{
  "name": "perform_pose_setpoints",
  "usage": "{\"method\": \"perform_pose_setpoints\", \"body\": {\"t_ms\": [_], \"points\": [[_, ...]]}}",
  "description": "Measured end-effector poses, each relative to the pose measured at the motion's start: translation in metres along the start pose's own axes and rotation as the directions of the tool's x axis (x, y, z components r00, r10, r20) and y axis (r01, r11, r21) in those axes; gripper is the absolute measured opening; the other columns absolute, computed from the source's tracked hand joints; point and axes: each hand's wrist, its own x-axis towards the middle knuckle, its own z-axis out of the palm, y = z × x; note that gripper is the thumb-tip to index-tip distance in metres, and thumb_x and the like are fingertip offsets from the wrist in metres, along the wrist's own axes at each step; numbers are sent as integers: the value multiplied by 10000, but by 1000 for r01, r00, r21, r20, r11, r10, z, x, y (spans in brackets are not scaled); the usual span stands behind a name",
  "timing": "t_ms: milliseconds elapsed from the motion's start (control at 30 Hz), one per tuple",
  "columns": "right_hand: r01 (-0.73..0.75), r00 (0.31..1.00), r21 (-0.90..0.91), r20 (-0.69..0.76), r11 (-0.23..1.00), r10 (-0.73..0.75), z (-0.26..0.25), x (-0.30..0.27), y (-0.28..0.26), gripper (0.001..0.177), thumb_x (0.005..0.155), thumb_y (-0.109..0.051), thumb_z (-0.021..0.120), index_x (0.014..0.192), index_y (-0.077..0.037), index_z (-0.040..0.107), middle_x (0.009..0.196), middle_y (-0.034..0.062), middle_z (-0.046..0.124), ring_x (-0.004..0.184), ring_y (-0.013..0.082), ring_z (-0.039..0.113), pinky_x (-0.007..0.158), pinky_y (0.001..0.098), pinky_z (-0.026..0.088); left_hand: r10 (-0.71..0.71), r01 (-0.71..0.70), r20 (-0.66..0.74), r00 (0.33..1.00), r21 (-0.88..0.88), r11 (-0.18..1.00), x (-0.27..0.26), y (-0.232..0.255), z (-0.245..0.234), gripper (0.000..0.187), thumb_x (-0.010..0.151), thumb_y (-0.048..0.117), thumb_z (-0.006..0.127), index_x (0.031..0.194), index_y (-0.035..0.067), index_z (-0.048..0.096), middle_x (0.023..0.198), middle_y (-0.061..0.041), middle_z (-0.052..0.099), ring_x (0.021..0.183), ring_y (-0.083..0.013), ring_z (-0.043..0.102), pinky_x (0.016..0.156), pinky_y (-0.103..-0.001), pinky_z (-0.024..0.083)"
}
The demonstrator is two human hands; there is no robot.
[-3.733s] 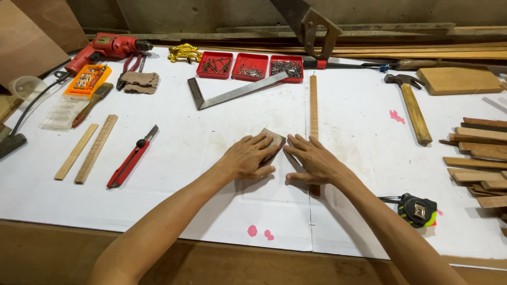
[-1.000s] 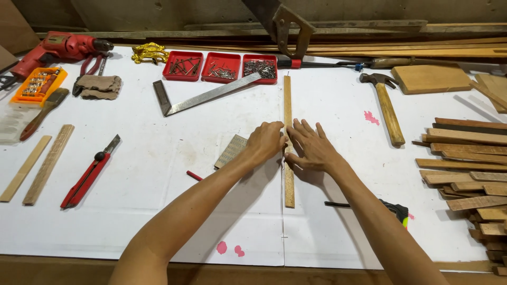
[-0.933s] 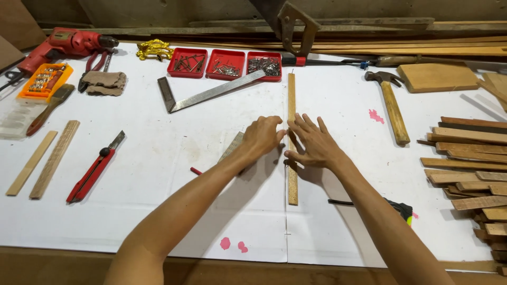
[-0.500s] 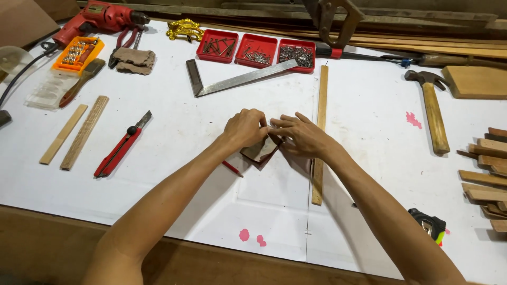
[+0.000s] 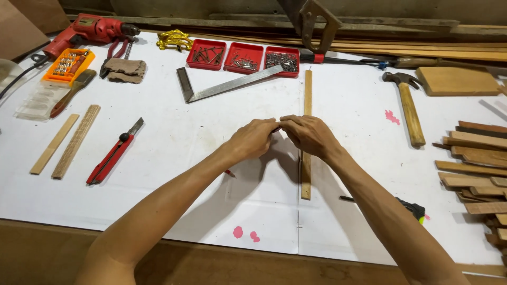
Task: Sanding small wooden strips on a workbench.
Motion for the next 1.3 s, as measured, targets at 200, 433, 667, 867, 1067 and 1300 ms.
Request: {"method": "perform_pose_setpoints", "body": {"t_ms": [200,433,667,867,1067,1300], "points": [[-11,1000,-99,10,995,12,-36,-64,-12,213,926,-229,722,1093,-99,739,1140,57,760,939,195,747,866,355,598,388,-329,-126,913,334,883,14,10,60,482,841,-46,508,1270,123,647,1439,-32,575,1398,-264,454,952,-524,468],[-14,997,-156,74,988,26,-29,-115,-33,244,951,-223,661,1148,-100,734,1237,85,731,1092,211,718,926,369,576,540,-389,-98,836,589,709,7,10,115,399,948,81,507,1334,71,605,1472,-79,548,1410,-258,426,965,-513,477],[-114,982,-97,141,989,127,-14,-115,-15,259,936,-230,652,1151,-112,737,1244,61,725,1137,198,694,980,388,552,479,-364,-35,877,601,711,20,11,115,419,964,96,491,1374,56,573,1487,-89,533,1379,-253,475,964,-499,477],[-155,980,-80,115,985,164,-10,-88,22,246,925,-249,675,1109,-104,749,1215,65,734,1128,198,702,957,385,557,455,-324,-78,887,597,734,68,1,106,481,932,62,477,1409,82,537,1483,-69,520,1350,-244,489,994,-525,453],[-154,981,-102,106,983,164,1,-54,74,232,924,-225,671,1098,-97,756,1202,82,742,1110,217,710,960,395,562,382,-300,-52,923,523,797,126,-10,81,493,930,25,466,1412,102,538,1497,-44,513,1360,-230,479,993,-501,447],[-122,988,-46,86,991,125,4,-22,112,184,939,-189,673,1034,-64,769,1124,124,759,1039,258,742,932,409,586,339,-274,-95,936,409,870,160,-15,53,425,961,133,520,1383,118,570,1499,-13,523,1365,-215,491,982,-451,433]]}}
